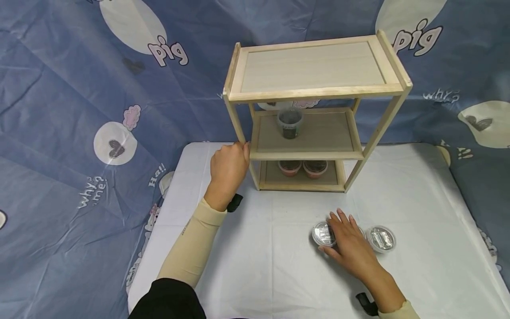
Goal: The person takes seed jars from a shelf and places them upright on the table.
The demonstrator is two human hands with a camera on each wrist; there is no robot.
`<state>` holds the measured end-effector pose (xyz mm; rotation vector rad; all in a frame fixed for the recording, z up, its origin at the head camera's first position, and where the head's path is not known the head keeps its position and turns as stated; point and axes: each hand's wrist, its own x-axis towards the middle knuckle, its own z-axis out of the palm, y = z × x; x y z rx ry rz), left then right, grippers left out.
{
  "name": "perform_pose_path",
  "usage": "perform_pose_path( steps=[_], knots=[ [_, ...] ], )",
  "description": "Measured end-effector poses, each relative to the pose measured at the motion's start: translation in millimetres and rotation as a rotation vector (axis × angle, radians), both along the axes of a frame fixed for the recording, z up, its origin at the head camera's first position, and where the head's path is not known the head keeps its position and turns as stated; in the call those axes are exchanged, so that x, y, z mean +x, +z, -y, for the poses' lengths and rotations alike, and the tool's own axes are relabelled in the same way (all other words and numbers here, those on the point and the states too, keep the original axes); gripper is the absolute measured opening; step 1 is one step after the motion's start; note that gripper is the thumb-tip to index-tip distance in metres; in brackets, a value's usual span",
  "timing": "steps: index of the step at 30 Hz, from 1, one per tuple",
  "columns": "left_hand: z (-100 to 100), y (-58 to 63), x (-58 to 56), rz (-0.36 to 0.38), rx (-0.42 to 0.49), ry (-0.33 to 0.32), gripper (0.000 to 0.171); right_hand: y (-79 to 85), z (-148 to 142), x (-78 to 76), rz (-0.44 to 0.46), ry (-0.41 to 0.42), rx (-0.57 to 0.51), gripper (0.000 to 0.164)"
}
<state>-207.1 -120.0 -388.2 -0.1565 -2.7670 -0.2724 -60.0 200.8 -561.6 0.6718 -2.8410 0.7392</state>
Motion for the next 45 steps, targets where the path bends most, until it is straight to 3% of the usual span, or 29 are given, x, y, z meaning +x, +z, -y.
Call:
perform_pose_path(
  steps=[10,16,22,26,33,45],
  knots=[
    [0.7,-1.0,-0.5,-0.002,0.001,-0.002,0.044,18.0,-0.1,-5.5,0.135,-0.005,-0.034,0.103],
    [1.1,-0.6,-0.3,-0.007,0.001,-0.003,0.044,44.5,1.5,-10.3,0.113,-0.052,-0.111,0.108],
    [2.4,-0.2,0.5,-0.013,-0.004,0.002,0.044,76.1,7.9,-24.1,0.024,-0.070,-0.174,0.108],
    [2.2,-1.2,0.3,-0.009,-0.003,-0.003,0.043,90.9,15.7,-37.4,-0.095,-0.034,-0.208,0.112],
    [1.6,-0.2,0.3,-0.006,-0.017,-0.003,0.044,115.7,27.1,-59.4,-0.300,-0.002,-0.258,0.102],
    [2.1,0.4,1.7,-0.013,-0.010,-0.006,0.042,152.0,29.5,-80.9,-0.311,-0.031,-0.300,0.107]
  ],
)
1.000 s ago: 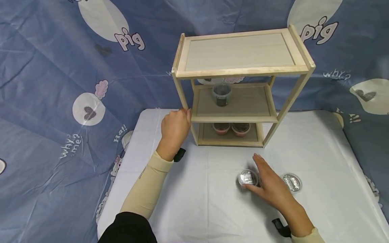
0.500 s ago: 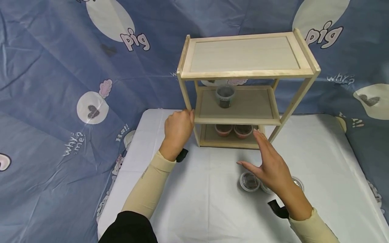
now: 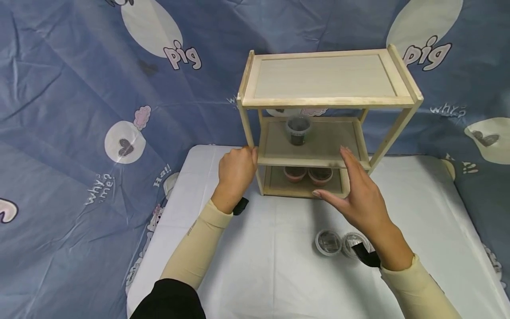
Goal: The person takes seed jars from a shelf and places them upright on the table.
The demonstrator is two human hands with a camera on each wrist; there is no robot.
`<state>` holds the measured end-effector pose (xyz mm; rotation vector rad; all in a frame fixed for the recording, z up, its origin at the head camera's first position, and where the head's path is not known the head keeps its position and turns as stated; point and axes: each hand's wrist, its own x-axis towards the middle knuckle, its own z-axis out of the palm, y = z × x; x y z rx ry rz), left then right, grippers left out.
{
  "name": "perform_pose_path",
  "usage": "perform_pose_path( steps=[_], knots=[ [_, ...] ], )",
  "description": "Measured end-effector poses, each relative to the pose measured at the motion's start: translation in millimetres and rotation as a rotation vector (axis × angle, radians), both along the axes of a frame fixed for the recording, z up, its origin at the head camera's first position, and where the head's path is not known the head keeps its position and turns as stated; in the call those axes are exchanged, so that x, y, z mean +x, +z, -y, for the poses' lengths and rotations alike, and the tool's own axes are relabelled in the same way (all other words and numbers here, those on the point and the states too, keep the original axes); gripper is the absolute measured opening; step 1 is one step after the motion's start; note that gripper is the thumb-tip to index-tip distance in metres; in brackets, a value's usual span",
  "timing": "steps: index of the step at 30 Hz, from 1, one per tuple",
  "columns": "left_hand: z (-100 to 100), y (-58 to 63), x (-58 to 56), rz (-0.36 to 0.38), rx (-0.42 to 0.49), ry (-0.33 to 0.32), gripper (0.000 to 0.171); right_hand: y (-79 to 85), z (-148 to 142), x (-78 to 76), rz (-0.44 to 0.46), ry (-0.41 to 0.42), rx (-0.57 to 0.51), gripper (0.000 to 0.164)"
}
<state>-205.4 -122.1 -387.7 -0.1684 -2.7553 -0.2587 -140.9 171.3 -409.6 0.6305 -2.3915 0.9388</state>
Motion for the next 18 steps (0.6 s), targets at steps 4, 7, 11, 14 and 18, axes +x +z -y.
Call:
perform_pose_path(
  steps=[4,7,11,14,18],
  knots=[
    [0.1,0.1,0.4,0.005,-0.002,0.004,0.042,3.9,0.3,-7.4,0.006,-0.010,-0.030,0.107],
    [0.1,-0.1,0.7,0.004,0.003,0.005,0.043,4.8,1.1,-13.0,0.021,-0.020,-0.051,0.107],
    [0.3,-0.3,1.0,0.000,0.005,0.002,0.042,5.6,1.5,-20.4,0.096,-0.042,-0.063,0.104],
    [0.3,-0.1,1.2,0.001,0.004,-0.001,0.042,6.1,1.6,-26.7,0.143,-0.053,-0.054,0.100],
    [0.9,0.1,0.7,0.002,0.001,-0.002,0.042,5.0,2.8,-34.7,0.168,-0.057,-0.051,0.094]
  ],
)
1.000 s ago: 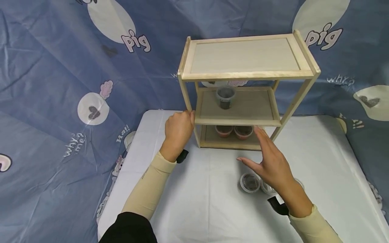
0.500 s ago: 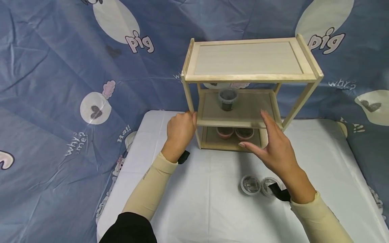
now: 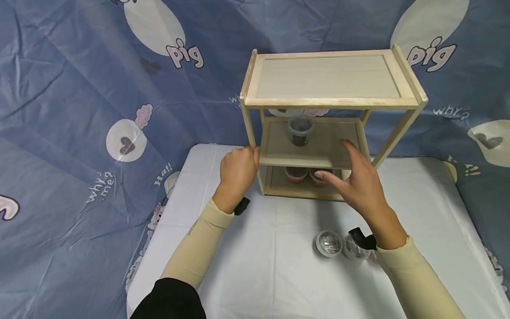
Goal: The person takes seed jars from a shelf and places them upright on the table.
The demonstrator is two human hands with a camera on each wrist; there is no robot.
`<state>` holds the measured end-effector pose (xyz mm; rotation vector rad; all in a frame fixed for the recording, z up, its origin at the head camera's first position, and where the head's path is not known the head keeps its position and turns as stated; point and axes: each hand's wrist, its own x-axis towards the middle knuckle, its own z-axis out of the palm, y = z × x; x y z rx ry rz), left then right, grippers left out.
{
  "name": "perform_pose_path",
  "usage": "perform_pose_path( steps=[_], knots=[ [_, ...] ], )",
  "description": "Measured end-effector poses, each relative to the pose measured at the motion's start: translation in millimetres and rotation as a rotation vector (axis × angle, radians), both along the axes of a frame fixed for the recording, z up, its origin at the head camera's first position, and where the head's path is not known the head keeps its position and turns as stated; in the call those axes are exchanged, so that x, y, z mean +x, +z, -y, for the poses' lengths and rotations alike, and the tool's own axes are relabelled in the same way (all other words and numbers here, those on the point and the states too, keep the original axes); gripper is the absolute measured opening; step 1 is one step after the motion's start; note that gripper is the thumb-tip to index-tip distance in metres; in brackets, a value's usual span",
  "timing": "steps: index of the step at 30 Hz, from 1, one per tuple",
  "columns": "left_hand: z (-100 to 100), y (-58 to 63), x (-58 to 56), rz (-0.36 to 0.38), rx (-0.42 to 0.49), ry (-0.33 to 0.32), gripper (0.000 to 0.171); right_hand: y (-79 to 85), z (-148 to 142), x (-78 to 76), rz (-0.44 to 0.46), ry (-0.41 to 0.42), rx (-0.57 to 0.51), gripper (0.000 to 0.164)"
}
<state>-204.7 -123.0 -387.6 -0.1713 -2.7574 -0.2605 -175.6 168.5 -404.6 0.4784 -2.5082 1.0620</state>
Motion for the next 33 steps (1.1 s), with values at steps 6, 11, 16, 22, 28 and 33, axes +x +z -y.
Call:
perform_pose_path(
  steps=[6,11,16,22,28,33],
  knots=[
    [0.5,2.9,-1.4,-0.018,-0.001,0.000,0.041,-1.0,2.8,-8.6,0.035,-0.014,-0.009,0.093],
    [0.6,3.0,-1.4,-0.018,-0.005,0.003,0.041,-0.3,5.1,-16.0,0.056,-0.027,-0.010,0.095],
    [0.8,4.4,-1.5,-0.039,-0.003,-0.004,0.041,3.7,9.0,-28.0,0.064,-0.027,0.002,0.103],
    [1.4,7.0,-3.1,-0.041,-0.003,-0.001,0.040,10.6,15.2,-42.5,0.154,-0.016,-0.002,0.108],
    [1.4,5.5,-2.7,-0.041,-0.009,0.004,0.039,12.7,22.1,-53.7,0.175,0.009,-0.015,0.108],
    [1.1,0.7,1.1,-0.014,-0.014,0.000,0.039,12.2,27.8,-60.2,0.229,0.042,-0.003,0.110]
  ],
)
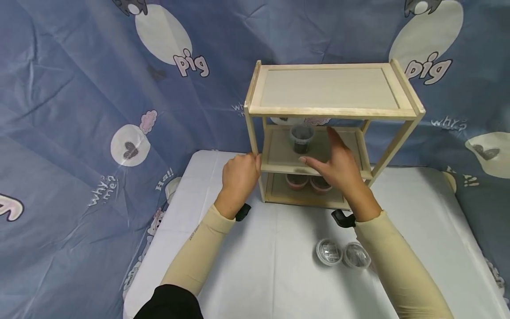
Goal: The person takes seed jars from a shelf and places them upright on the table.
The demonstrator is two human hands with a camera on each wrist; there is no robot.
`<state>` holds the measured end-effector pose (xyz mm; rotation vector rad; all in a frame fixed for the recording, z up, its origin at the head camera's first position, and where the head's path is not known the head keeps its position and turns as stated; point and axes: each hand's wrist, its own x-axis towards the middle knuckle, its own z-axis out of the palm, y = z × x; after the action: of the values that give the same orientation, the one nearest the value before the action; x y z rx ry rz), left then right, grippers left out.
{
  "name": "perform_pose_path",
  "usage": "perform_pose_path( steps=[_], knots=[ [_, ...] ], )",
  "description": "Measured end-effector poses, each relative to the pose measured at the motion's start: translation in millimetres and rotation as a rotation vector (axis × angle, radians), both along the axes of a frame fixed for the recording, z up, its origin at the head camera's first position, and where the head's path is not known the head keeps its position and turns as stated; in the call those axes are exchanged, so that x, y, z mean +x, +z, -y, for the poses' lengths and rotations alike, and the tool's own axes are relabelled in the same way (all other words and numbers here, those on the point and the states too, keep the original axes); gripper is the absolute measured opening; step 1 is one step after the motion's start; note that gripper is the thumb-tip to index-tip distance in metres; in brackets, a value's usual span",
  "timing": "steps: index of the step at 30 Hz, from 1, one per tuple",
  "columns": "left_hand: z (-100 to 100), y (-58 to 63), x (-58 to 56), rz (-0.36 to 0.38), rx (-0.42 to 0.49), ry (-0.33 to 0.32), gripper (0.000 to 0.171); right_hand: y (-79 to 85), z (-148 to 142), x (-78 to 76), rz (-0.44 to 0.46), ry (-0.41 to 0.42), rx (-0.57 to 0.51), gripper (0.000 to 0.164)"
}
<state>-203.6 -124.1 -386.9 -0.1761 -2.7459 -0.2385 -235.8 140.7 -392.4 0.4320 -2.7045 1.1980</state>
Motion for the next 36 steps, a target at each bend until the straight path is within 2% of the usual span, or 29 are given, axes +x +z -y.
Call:
perform_pose_path(
  steps=[5,15,22,30,36],
  knots=[
    [-1.0,-3.4,0.8,-0.024,-0.002,-0.015,0.038,-0.8,4.0,-7.1,0.066,-0.001,0.005,0.112],
    [0.6,-3.7,0.8,-0.046,0.007,-0.040,0.040,-9.3,7.8,-19.4,0.133,0.004,-0.004,0.107],
    [3.1,-2.7,2.2,-0.045,0.008,-0.034,0.041,-14.7,11.2,-26.1,0.131,0.013,-0.033,0.108],
    [3.3,-3.1,1.5,-0.052,0.009,-0.039,0.040,-7.8,18.3,-39.3,0.137,0.013,-0.040,0.107],
    [2.3,-1.9,1.0,-0.045,0.003,-0.035,0.039,-2.3,21.1,-42.7,0.162,0.006,-0.023,0.107]
  ],
)
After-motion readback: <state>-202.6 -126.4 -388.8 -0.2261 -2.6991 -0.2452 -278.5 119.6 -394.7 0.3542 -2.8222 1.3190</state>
